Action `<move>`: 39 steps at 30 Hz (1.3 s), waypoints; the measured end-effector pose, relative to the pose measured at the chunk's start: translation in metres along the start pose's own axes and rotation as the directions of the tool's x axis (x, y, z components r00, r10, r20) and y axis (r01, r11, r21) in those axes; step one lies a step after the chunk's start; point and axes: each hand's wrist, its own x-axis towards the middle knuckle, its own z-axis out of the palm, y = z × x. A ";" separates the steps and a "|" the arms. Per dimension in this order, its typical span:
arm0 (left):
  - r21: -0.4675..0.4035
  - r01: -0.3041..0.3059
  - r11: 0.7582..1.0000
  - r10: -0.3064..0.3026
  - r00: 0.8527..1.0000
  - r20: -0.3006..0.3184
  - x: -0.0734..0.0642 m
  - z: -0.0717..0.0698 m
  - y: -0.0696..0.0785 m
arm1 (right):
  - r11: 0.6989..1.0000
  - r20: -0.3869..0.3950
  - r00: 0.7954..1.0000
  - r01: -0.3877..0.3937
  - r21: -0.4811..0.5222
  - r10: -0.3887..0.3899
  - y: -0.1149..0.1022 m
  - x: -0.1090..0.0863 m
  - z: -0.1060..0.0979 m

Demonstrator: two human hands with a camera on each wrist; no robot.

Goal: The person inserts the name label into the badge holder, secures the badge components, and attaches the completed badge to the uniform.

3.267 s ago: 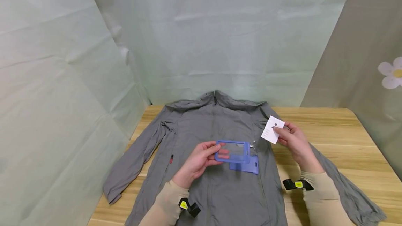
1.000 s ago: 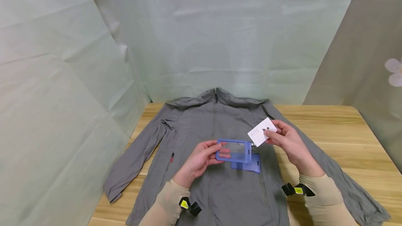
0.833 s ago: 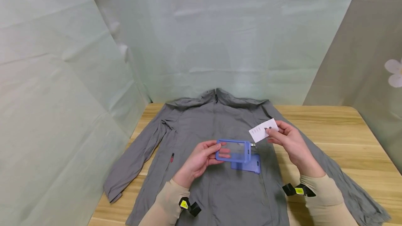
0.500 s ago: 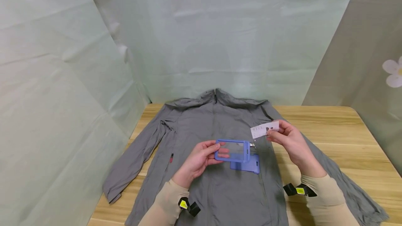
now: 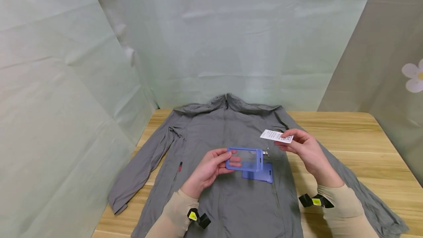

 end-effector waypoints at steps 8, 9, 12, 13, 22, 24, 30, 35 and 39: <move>0.000 0.001 1.000 -0.001 1.000 0.000 0.001 0.000 -0.002 | 0.996 -0.032 0.999 -0.016 -0.083 0.014 0.000 0.000 -0.001; -0.003 0.001 1.000 -0.001 1.000 0.003 0.001 0.000 -0.002 | 0.996 -0.032 0.999 -0.013 -0.089 0.010 0.000 0.000 -0.001; -0.011 0.003 1.000 -0.003 1.000 0.006 0.001 0.000 -0.003 | 0.995 -0.003 1.000 0.004 -0.096 -0.004 -0.001 -0.001 -0.001; -0.014 0.004 1.000 -0.003 1.000 0.007 0.001 0.000 -0.003 | 0.996 0.015 1.000 0.013 -0.084 -0.012 -0.001 -0.001 -0.001; -0.007 0.005 1.000 -0.005 1.000 -0.005 0.001 0.000 -0.003 | 0.996 0.059 0.997 0.043 0.084 -0.048 -0.006 0.001 0.003; -0.007 0.007 1.000 -0.007 1.000 -0.006 0.000 0.000 -0.002 | 0.999 0.004 1.000 0.004 0.044 -0.004 -0.008 0.002 0.005; -0.012 -0.001 1.000 0.001 1.000 -0.006 0.000 0.000 -0.002 | 0.992 -0.080 0.993 -0.089 -0.092 0.082 -0.011 0.003 0.008; -0.004 -0.006 1.000 0.006 1.000 -0.001 0.001 -0.001 -0.002 | 0.987 -0.084 0.992 -0.103 -0.126 0.092 -0.011 0.005 0.008; 0.007 -0.011 1.000 0.011 1.000 0.001 0.001 -0.001 -0.002 | 0.988 -0.063 0.995 -0.086 -0.128 0.079 -0.010 0.006 0.009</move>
